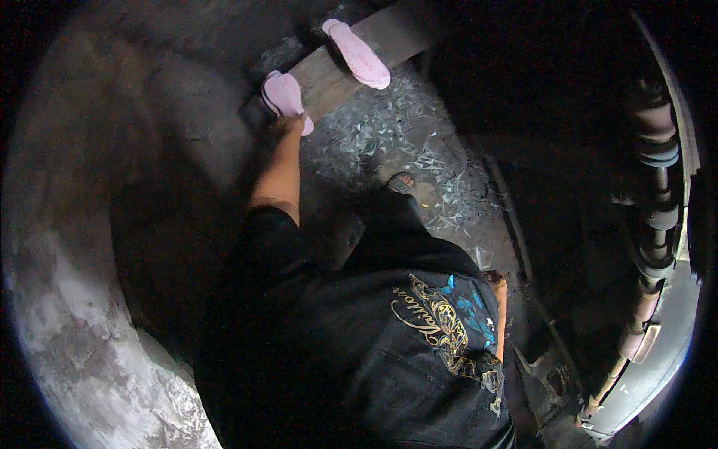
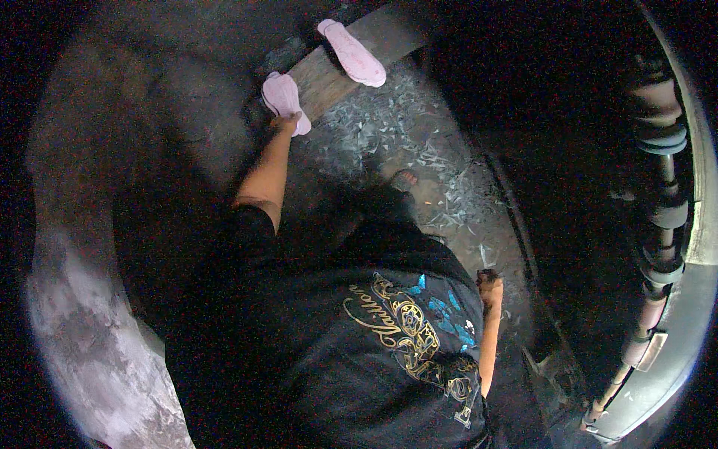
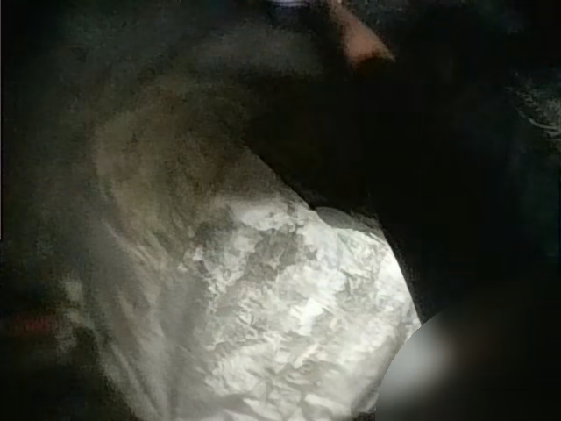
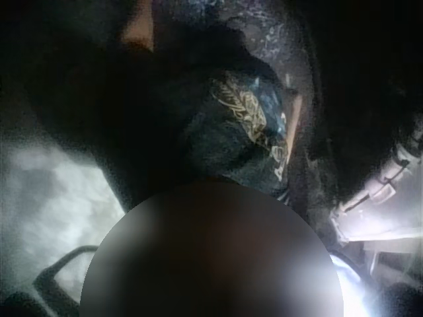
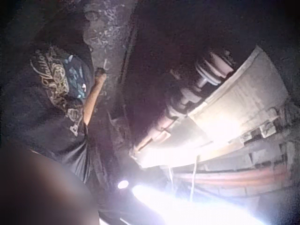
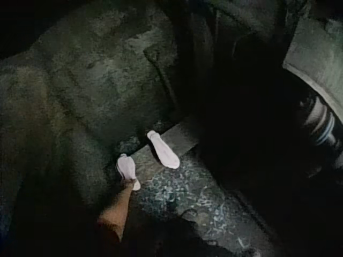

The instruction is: The person repeatedly presses light-colored shoe insoles against a rotating grinding wheel to smooth their surfaces. They handle the insoles one at a time, turning them over and moving them along the wheel, then placing them on a nearby surface.

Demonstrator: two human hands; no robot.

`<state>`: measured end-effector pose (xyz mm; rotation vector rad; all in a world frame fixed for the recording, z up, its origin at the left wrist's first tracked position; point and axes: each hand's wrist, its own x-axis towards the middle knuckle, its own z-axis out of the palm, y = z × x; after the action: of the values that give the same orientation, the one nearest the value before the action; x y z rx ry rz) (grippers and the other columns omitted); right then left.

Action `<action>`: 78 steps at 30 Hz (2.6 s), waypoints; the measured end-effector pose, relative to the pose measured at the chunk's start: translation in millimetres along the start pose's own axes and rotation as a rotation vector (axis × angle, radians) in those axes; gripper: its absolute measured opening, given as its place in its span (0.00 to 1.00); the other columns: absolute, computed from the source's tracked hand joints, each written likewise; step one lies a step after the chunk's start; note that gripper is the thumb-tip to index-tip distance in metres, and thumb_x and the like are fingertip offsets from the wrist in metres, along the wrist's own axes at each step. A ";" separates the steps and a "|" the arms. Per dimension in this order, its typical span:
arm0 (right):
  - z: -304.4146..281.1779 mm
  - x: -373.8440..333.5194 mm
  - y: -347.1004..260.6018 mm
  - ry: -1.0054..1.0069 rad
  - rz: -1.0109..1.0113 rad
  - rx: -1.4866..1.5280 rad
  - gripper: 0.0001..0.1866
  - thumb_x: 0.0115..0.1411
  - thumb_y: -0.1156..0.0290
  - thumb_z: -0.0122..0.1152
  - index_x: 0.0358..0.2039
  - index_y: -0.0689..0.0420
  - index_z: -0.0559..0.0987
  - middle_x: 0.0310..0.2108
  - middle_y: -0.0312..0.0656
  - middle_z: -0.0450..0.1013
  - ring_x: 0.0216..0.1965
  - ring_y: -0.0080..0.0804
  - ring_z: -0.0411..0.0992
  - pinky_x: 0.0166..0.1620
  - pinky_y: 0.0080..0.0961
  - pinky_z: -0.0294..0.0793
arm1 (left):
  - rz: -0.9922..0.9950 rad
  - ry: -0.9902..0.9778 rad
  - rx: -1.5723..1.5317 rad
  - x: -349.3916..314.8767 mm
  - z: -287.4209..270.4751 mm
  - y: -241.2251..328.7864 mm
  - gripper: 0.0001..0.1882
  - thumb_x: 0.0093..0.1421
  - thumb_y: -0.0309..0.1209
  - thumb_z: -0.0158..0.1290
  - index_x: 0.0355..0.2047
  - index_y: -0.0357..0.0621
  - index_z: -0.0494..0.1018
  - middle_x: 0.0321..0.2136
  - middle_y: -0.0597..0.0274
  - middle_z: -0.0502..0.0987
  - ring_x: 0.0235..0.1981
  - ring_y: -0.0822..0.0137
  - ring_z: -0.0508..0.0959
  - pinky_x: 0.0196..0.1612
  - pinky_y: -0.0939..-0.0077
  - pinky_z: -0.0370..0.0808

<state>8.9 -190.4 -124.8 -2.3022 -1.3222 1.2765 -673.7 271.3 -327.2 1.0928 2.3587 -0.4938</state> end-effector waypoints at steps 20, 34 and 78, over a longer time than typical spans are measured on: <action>-174.0 -477.3 54.9 1.370 1.021 -0.318 0.22 0.60 0.52 0.60 0.43 0.58 0.82 0.43 0.50 0.79 0.48 0.48 0.77 0.51 0.39 0.75 | 1.702 -0.360 1.031 -254.8 154.9 246.4 0.21 0.59 0.44 0.59 0.38 0.35 0.81 0.34 0.53 0.82 0.33 0.60 0.80 0.37 0.60 0.76; -31.9 -828.7 97.3 1.124 2.042 0.351 0.33 0.50 0.48 0.72 0.47 0.63 0.82 0.47 0.54 0.79 0.47 0.53 0.79 0.51 0.44 0.76 | 1.367 -0.809 0.606 -510.4 177.1 271.0 0.13 0.58 0.37 0.62 0.32 0.38 0.79 0.25 0.64 0.79 0.25 0.71 0.77 0.28 0.72 0.74; -246.8 -229.0 -173.3 1.279 -0.131 0.391 0.11 0.62 0.66 0.63 0.37 0.62 0.83 0.27 0.43 0.79 0.28 0.28 0.77 0.36 0.26 0.75 | 0.708 -2.178 -1.125 -817.5 9.8 365.7 0.18 0.62 0.22 0.54 0.53 0.37 0.71 0.53 0.49 0.75 0.57 0.52 0.74 0.63 0.54 0.70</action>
<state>37.7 -210.4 252.2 -1.9748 -0.6284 -0.1169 71.6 -2.4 87.2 0.1899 0.0418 0.1000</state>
